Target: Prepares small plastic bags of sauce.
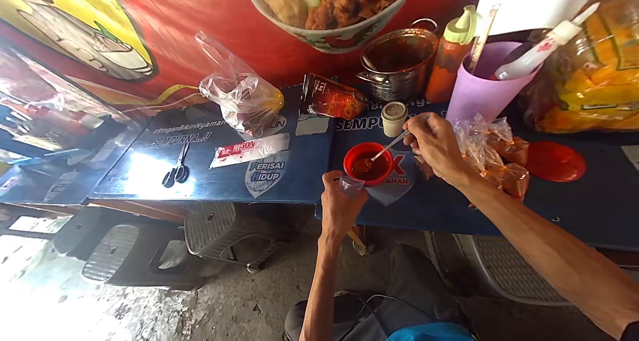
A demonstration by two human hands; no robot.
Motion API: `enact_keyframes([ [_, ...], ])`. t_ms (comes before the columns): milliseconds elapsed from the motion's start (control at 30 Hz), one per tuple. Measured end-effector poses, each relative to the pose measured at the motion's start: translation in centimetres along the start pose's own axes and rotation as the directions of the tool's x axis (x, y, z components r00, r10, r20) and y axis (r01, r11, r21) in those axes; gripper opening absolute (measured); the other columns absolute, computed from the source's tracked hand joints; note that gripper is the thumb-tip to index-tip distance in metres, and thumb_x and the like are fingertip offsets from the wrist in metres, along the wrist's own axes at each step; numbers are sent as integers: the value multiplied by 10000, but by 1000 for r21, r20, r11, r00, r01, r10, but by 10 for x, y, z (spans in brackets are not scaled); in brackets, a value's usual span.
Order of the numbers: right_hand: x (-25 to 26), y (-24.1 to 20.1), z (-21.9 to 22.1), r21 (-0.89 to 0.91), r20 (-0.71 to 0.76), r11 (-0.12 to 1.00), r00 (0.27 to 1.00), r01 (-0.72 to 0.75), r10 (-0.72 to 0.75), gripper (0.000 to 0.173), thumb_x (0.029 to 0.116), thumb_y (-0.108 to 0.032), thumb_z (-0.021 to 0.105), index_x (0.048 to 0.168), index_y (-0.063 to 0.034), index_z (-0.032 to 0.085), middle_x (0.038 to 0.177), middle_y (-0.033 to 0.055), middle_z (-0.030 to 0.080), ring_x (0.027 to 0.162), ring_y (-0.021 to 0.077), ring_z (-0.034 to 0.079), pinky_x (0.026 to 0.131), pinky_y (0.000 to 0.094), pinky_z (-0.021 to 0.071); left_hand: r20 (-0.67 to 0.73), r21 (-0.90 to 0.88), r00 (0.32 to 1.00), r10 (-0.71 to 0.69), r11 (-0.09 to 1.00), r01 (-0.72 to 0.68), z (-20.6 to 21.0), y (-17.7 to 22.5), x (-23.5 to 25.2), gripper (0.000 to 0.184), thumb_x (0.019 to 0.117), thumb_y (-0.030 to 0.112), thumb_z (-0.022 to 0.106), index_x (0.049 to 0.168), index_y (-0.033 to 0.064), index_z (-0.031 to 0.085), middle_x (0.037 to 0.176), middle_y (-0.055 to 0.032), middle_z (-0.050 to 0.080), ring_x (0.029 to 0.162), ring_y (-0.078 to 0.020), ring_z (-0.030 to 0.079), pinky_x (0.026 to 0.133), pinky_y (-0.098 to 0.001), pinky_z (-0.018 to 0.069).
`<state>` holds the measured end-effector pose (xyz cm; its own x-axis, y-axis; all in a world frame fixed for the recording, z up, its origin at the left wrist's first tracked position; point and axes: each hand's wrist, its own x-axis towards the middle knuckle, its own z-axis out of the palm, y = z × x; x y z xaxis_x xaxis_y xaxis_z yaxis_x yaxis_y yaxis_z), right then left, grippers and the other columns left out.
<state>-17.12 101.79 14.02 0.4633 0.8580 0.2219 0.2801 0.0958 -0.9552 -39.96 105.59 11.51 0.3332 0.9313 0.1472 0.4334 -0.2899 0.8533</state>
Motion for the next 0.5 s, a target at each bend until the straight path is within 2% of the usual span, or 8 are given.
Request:
enact_keyframes([
  [133,-2,-11,0,27,16,998,998,65,-66,271,1111,-287,432,1163,-70,585,777,19,624,560,56,523,516,198,433,15,-3,1000,-26,1000,26,0,2,1,698,805,155,814,1361,-65,453,1039,-175,713,960,-193,715,878,-357,582],
  [267,-10,-23,6,36,76,995,992,95,-98,257,1110,-273,436,1152,-68,585,754,26,612,542,59,508,484,194,407,15,-5,999,-28,1000,29,2,3,2,704,799,156,818,1360,-62,453,1035,-173,712,960,-188,714,877,-353,581],
  [333,-12,-24,10,39,112,974,968,222,-225,231,1100,-214,460,1139,-37,604,765,16,629,578,43,542,507,183,438,26,-8,999,-40,999,40,2,5,3,706,802,150,818,1364,-61,446,1044,-172,712,963,-187,717,882,-349,583],
  [433,-11,-17,6,81,135,873,862,482,-489,204,1074,-148,486,1130,-13,628,868,-8,675,724,14,640,651,176,557,38,7,998,-49,999,49,1,7,5,695,807,153,816,1358,-54,447,1022,-164,710,931,-190,716,858,-356,586],
  [500,-9,-13,1,104,90,838,834,536,-544,218,1079,-156,483,1143,-5,627,877,-7,676,736,14,632,660,177,546,39,13,998,-43,999,42,1,8,5,700,807,156,814,1364,-54,445,1003,-163,711,923,-193,716,856,-362,585],
])
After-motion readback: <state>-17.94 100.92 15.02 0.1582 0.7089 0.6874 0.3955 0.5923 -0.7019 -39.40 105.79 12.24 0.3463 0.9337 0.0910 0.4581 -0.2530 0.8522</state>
